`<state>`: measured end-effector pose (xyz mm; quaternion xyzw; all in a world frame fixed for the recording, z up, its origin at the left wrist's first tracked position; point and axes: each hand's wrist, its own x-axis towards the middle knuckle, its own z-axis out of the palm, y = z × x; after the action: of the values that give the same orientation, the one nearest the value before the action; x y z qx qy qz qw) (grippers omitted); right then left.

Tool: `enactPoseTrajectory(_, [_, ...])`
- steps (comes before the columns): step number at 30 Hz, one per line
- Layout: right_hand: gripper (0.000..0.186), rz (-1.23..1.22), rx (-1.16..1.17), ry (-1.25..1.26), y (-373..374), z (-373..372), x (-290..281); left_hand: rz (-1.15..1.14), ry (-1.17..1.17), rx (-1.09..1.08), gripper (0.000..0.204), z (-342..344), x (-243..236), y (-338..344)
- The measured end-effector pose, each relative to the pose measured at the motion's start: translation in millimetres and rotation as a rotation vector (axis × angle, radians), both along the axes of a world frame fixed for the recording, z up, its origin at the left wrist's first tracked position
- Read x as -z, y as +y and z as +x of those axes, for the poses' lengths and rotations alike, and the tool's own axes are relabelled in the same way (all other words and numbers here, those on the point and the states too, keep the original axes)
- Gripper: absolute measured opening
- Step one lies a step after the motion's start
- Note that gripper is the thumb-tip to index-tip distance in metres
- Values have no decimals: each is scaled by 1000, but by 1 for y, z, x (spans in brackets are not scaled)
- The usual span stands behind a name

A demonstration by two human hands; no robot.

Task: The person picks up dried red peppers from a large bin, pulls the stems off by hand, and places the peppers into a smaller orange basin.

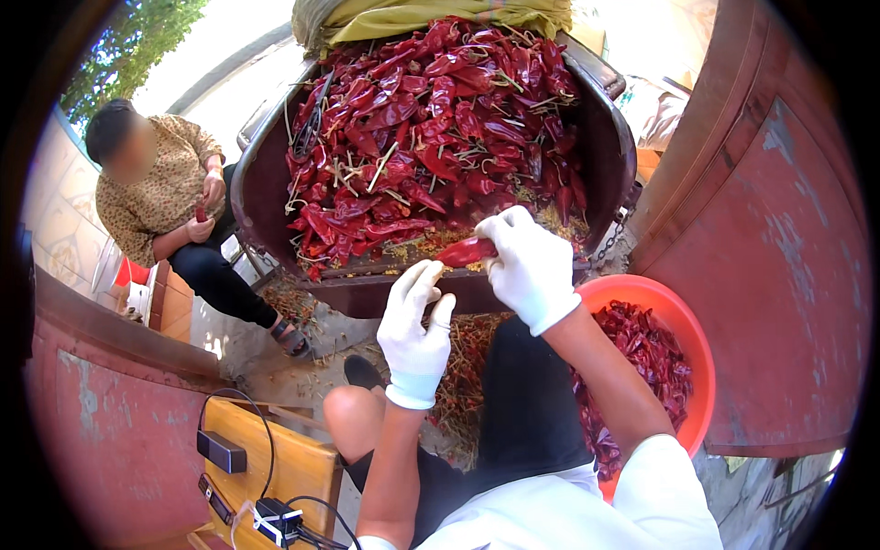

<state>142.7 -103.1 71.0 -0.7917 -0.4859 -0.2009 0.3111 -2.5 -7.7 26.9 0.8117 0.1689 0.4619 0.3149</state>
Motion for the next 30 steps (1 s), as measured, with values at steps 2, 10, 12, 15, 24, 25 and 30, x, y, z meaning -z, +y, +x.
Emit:
enactPoseTrajectory(2, [31, 15, -85, 173, -13, -18, -8, 199, 51, -37, 45, 3, -4, -3])
enactPoseTrajectory(10, [41, 33, -278, 340, -47, -35, -6, 146, 269, 143, 48, -8, 0, -11])
enactPoseTrajectory(12, [39, 96, -325, 452, -52, -36, -5, 91, 260, 153, 44, -10, -2, -12])
enactPoseTrajectory(15, [34, 116, -308, 389, -55, -42, -1, 83, 193, 173, 42, -10, 0, -11])
enactPoseTrajectory(24, [27, 137, -215, 222, -53, -51, 7, -93, 332, 278, 38, -15, -14, -18])
enactPoseTrajectory(25, [26, 124, -223, 193, -53, -50, 7, -71, 304, 272, 37, -15, -13, -18])
enactPoseTrajectory(30, [22, 213, -248, 333, -51, -49, 16, -2, 189, 306, 26, -12, -2, -15])
